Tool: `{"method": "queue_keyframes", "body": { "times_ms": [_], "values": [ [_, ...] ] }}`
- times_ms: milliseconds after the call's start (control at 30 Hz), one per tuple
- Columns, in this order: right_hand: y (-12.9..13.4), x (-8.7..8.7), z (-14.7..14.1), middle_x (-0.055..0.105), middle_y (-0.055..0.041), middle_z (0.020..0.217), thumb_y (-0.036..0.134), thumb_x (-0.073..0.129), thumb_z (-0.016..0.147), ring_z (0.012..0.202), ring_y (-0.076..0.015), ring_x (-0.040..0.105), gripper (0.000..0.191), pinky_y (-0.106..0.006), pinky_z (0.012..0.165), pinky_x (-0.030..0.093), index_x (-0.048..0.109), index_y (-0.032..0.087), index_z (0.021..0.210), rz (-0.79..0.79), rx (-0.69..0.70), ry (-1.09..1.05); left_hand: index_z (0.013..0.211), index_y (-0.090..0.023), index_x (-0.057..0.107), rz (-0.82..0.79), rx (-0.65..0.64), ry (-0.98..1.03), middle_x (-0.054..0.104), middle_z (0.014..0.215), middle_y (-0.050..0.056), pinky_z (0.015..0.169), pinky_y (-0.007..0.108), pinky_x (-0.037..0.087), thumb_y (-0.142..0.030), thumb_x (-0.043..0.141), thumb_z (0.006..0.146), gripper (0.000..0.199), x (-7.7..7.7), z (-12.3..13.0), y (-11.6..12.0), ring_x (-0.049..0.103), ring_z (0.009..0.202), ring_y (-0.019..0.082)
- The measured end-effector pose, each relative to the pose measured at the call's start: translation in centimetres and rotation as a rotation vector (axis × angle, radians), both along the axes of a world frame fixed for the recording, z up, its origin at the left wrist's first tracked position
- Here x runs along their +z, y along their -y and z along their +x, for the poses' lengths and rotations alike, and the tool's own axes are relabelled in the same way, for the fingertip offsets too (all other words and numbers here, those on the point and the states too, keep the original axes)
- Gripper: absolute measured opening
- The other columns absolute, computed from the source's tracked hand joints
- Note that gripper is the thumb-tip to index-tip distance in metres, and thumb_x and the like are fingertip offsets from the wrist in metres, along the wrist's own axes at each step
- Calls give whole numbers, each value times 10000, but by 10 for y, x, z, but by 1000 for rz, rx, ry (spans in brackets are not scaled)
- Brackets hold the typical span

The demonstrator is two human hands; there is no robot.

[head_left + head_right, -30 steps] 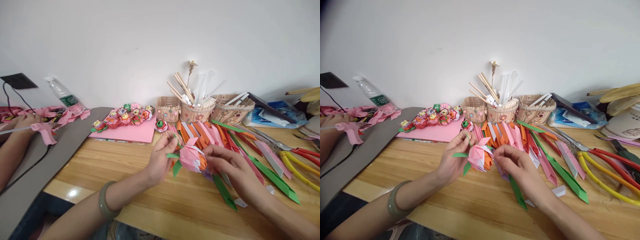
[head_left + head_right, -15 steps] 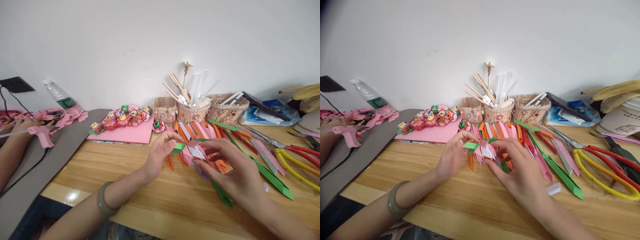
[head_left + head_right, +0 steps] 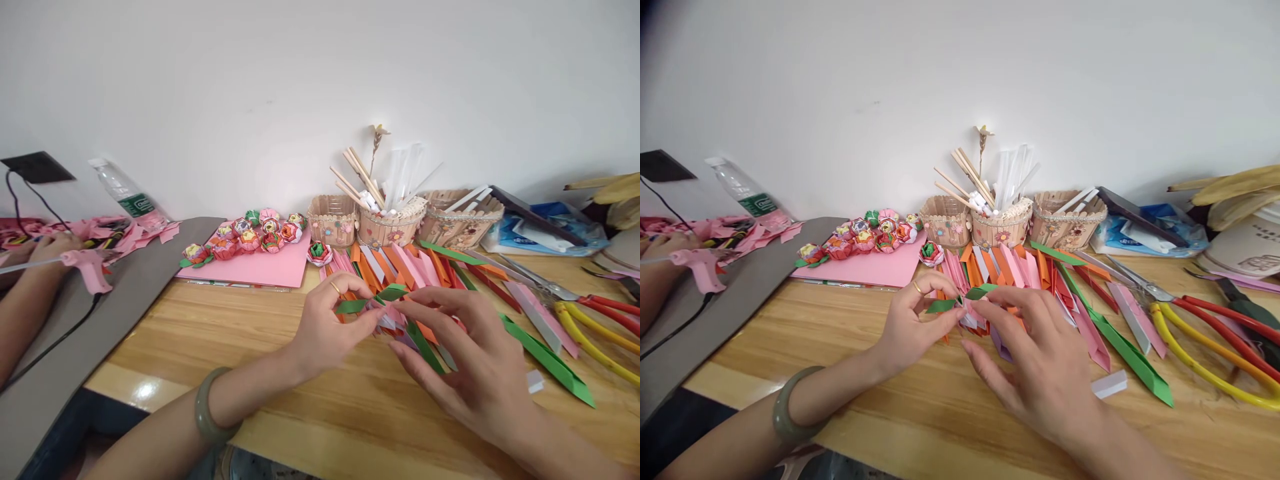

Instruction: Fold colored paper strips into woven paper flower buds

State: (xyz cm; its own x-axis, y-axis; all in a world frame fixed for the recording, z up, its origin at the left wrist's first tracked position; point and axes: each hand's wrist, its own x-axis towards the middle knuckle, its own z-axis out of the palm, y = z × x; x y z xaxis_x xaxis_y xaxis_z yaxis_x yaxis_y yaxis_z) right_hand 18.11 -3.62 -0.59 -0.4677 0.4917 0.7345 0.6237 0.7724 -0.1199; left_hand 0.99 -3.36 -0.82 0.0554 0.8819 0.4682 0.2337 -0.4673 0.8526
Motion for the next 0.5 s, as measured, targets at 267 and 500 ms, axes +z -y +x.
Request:
{"method": "queue_keyframes", "body": {
  "times_ms": [267,500],
  "values": [
    [0,3,-3,556,-114,959,129,573,777,886,-241,529,254,-396,725,453,549,167,1027,-33,58,-60,843,-170,606,120,-34,-63,652,806,59,728,289,478,-157,580,734,112,-3,0,4,595,792,158],
    [-1,3,-4,601,-77,911,108,551,786,856,-211,576,228,-351,676,495,585,223,980,-163,123,-180,821,-169,636,111,-69,-1,684,832,80,782,336,489,-158,637,708,114,-6,0,2,615,832,178]
  ]
}}
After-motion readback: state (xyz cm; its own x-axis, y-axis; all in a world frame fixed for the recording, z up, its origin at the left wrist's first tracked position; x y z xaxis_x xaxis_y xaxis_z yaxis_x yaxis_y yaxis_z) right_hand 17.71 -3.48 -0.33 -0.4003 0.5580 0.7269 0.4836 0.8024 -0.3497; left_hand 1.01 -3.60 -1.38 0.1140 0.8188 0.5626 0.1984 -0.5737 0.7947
